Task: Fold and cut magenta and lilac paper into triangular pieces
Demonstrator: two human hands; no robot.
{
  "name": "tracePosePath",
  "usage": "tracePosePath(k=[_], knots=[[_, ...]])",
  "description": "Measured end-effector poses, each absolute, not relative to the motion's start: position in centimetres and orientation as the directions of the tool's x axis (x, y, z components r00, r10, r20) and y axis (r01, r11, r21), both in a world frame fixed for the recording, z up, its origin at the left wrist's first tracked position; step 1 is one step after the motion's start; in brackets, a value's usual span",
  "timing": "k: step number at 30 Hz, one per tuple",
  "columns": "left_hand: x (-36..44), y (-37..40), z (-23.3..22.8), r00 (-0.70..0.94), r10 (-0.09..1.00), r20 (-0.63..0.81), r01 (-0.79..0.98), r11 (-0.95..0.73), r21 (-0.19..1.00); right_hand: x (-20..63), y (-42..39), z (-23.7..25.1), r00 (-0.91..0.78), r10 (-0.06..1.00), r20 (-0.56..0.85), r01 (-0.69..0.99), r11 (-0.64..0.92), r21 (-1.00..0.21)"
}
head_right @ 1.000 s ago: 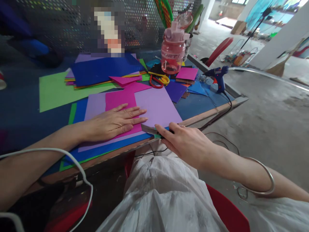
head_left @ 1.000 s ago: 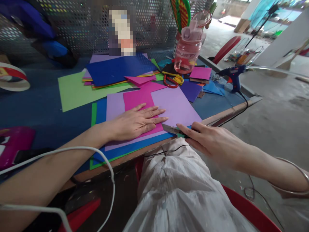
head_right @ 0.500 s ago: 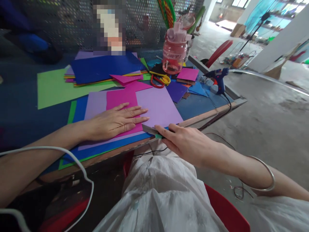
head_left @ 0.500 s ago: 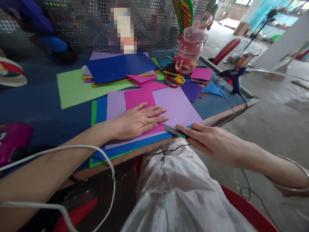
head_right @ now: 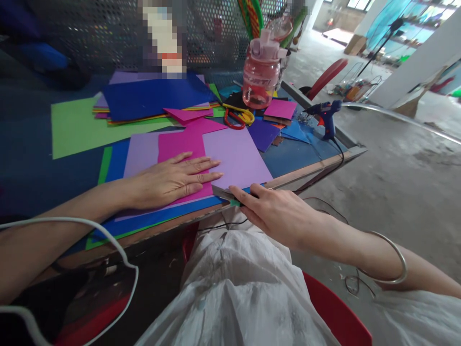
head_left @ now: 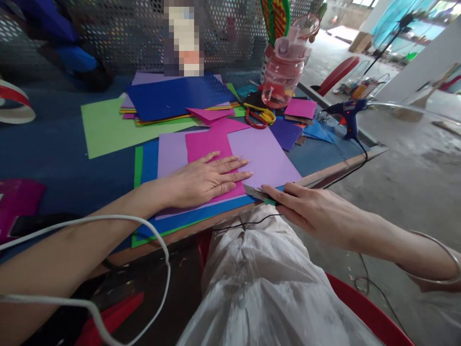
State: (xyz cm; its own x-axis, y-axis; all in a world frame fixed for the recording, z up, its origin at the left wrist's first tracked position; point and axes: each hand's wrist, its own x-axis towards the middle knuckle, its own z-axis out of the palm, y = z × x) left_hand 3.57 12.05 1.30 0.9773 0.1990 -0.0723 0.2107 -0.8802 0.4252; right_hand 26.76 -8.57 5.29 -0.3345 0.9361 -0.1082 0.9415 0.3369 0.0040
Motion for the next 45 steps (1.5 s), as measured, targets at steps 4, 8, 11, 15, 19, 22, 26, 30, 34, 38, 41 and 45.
tracePosePath(k=[4, 8, 11, 15, 19, 22, 26, 30, 34, 38, 41, 45], knots=[[3.6, 12.1, 1.3, 0.978, 0.193, -0.076, 0.208, -0.893, 0.400, 26.5, -8.6, 5.2, -0.321, 0.941, -0.111, 0.947, 0.322, -0.003], [3.7, 12.0, 1.5, 0.979, 0.181, -0.096, 0.203, -0.919, 0.338, 26.5, -9.1, 5.1, -0.331, 0.937, -0.116, 0.944, 0.329, -0.037], [3.7, 11.9, 1.9, 0.975, 0.176, -0.137, 0.210, -0.930, 0.302, 26.4, -9.2, 5.1, -0.311, 0.940, -0.137, 0.950, 0.311, -0.025], [3.8, 11.8, 2.2, 0.971, 0.180, -0.159, 0.219, -0.934, 0.282, 26.1, -9.1, 5.3, -0.303, 0.938, -0.166, 0.952, 0.305, -0.013], [3.9, 11.7, 2.1, 0.971, 0.181, -0.158, 0.219, -0.935, 0.278, 26.0, -9.2, 5.3, -0.320, 0.933, -0.168, 0.947, 0.318, -0.036], [3.9, 11.7, 2.2, 0.969, 0.181, -0.169, 0.222, -0.935, 0.275, 26.0, -9.3, 5.2, -0.314, 0.936, -0.159, 0.949, 0.313, -0.031], [3.9, 11.7, 2.3, 0.965, 0.185, -0.185, 0.232, -0.932, 0.278, 25.8, -9.2, 5.2, -0.319, 0.934, -0.163, 0.947, 0.319, -0.023], [3.9, 11.6, 2.5, 0.969, 0.177, -0.173, 0.222, -0.929, 0.295, 25.6, -9.2, 5.2, -0.325, 0.929, -0.175, 0.945, 0.326, -0.028], [3.8, 11.3, 2.8, 0.971, 0.181, -0.156, 0.223, -0.921, 0.318, 25.2, -9.0, 5.1, -0.308, 0.932, -0.191, 0.950, 0.310, -0.020], [3.9, 11.4, 2.8, 0.967, 0.178, -0.183, 0.230, -0.920, 0.318, 25.1, -8.9, 5.2, -0.326, 0.924, -0.199, 0.945, 0.322, -0.049], [4.0, 11.6, 2.6, 0.970, 0.166, -0.179, 0.218, -0.921, 0.324, 25.1, -9.0, 5.3, -0.339, 0.921, -0.191, 0.941, 0.334, -0.059], [3.9, 11.7, 2.3, 0.979, 0.152, -0.139, 0.191, -0.921, 0.338, 24.9, -8.7, 5.2, -0.333, 0.924, -0.188, 0.943, 0.330, -0.047]])
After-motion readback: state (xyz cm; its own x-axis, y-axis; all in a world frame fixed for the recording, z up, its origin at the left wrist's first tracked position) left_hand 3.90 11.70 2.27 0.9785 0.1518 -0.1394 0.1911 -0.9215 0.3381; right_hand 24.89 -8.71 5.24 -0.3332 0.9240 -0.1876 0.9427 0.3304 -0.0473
